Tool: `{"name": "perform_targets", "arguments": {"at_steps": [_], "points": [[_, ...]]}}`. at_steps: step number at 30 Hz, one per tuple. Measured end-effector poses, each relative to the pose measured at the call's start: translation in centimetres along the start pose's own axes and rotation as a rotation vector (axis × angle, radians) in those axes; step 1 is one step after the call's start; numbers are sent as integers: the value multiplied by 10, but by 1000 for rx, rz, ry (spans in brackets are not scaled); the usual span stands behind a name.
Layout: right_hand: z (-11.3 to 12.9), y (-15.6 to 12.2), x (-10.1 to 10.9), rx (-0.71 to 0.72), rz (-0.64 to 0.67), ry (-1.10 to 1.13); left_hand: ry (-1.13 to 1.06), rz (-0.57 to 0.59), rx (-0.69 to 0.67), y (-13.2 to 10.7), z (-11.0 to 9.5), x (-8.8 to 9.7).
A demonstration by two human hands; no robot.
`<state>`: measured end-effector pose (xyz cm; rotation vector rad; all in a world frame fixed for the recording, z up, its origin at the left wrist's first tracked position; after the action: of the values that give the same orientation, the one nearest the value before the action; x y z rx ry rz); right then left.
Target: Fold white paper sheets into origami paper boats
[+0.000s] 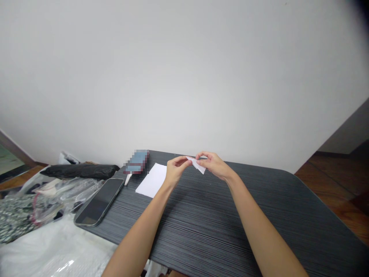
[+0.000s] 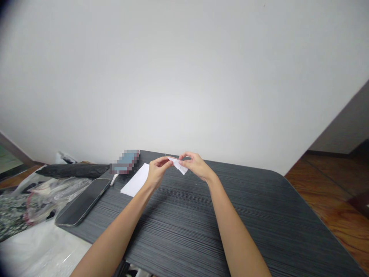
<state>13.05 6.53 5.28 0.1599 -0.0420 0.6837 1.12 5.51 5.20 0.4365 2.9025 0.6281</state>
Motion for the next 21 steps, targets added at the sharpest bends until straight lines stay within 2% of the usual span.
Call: {"name": "perform_targets", "arguments": {"at_steps": [3, 9, 14, 21], "points": [[-3, 0, 1, -28, -8, 10, 7, 3, 2, 1, 2, 0], [-4, -2, -1, -76, -13, 86, -12, 126, -17, 3, 5, -10], [-12, -1, -1, -103, -4, 156, -5, 56, 10, 3, 16, -4], [-24, 0, 1, -165, 5, 182, -13, 93, 8, 3, 23, -8]]}}
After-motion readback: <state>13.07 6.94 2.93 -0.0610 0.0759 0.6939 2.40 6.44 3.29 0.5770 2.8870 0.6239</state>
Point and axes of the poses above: each hand's wrist, its own y-axis towards the middle knuckle, its own x-axis out of the back of the hand, z = x × y, the point moved 8 cm from there along y, towards the middle knuckle, and after that the axes turned 12 degrees about z, right-handed, at the moved point
